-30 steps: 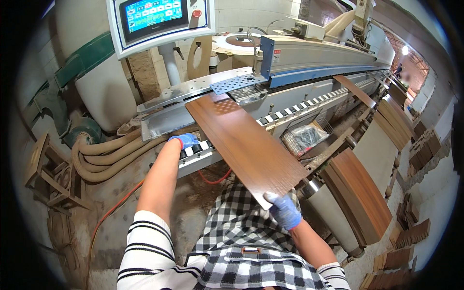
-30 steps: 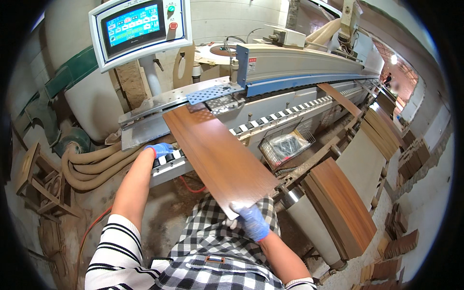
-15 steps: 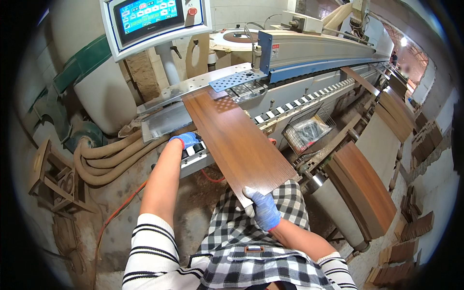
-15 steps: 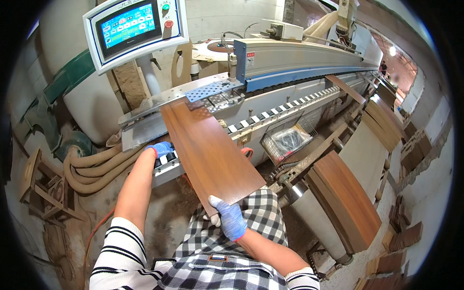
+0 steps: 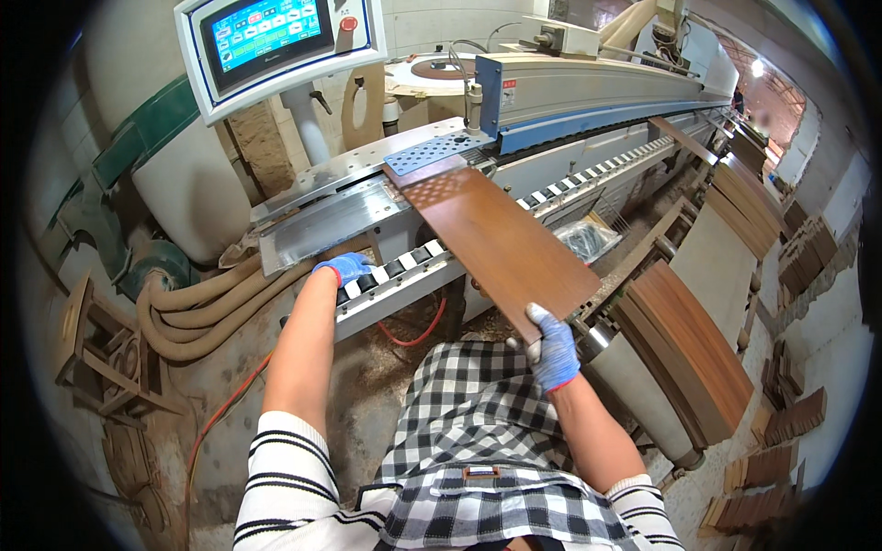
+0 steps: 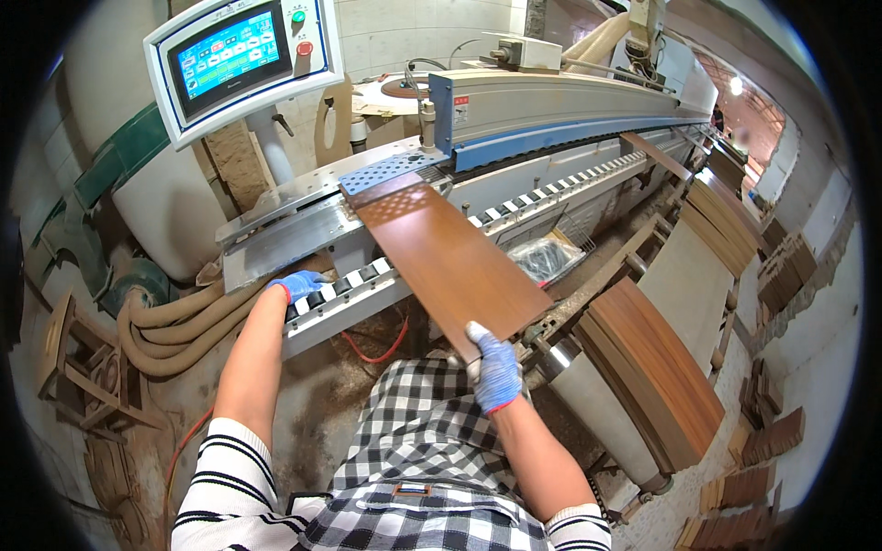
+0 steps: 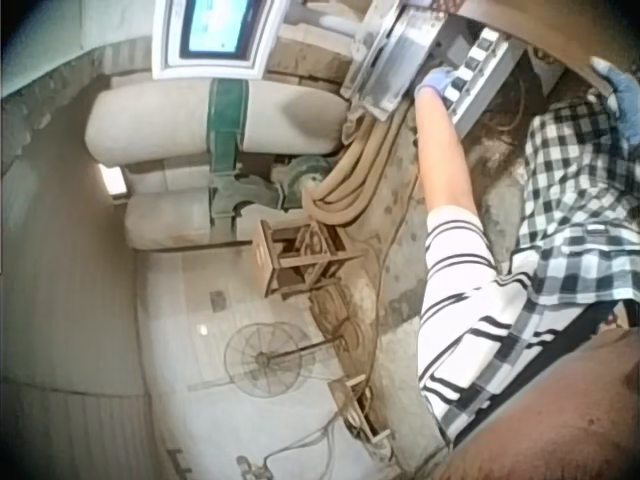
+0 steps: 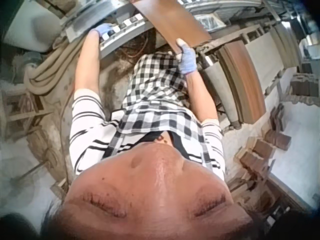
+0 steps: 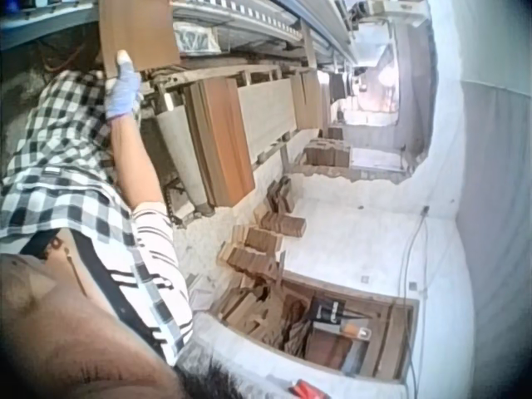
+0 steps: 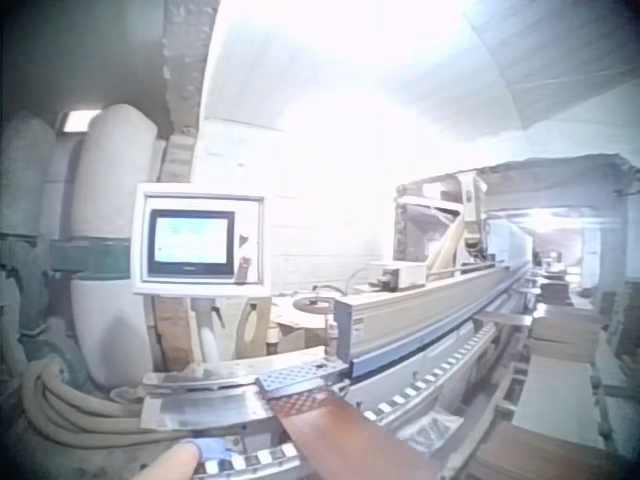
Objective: The person feeds rectangular wooden planks into a belt sander one at a time, flips them to sand the opposite side, and stacks the finished pieces on a nearby pile. The process is repeated continuously throughout the clip.
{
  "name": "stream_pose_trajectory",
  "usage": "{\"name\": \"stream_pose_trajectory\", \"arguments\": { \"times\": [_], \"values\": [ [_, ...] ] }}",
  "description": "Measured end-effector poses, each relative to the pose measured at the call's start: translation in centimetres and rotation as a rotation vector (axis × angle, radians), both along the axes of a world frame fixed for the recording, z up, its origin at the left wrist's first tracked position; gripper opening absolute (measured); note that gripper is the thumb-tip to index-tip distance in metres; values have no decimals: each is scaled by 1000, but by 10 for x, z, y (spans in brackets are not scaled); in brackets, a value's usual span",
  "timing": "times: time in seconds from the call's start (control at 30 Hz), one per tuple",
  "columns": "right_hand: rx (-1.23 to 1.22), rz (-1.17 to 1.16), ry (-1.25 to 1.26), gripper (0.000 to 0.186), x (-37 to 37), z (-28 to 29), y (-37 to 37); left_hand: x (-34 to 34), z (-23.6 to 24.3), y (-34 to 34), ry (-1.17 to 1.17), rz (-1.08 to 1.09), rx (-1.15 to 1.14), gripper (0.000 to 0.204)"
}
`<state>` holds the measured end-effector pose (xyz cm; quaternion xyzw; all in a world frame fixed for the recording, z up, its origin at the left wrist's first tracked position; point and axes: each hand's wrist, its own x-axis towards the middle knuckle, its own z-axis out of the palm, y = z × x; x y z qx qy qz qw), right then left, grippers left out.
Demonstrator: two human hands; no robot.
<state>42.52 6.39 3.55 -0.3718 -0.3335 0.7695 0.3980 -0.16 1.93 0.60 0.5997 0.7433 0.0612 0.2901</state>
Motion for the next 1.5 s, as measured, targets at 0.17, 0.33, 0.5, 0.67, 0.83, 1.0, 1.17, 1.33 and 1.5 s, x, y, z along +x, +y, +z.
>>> {"name": "stream_pose_trajectory", "arguments": {
  "times": [0.17, 0.33, 0.5, 0.67, 0.83, 1.0, 1.17, 1.33, 1.5],
  "values": [
    [-6, -110, -33, 39, 13, 15, 38, -10, -10, -1, 17, -33, 30, 44],
    [33, -180, -69, 39, 32, 11, 82, -15, -21, 2, 16, 65, 21, 43],
    [39, -336, -316, 33, 61, 8, 117, 6, 2, -1, -88, 118, -32, 43],
    [28, -327, 100, 28, 121, -6, 93, 7, 7, -1, -76, 107, -72, 42],
    [377, -676, -427, 37, 242, -48, 29, -8, -4, -2, -119, 109, -5, 38],
    [398, -1175, -932, 45, 377, -58, -17, -23, -13, -10, -236, 145, 17, 39],
    [189, -1229, -811, 48, 449, -71, -34, -20, -14, 2, -265, 160, 3, 37],
    [258, -1289, -964, 48, 430, -79, -29, -18, -11, -3, -321, 199, -51, 37],
    [202, -1510, -488, 30, 408, -101, -26, -8, -3, -1, -231, 164, -3, 36]
  ]
}}
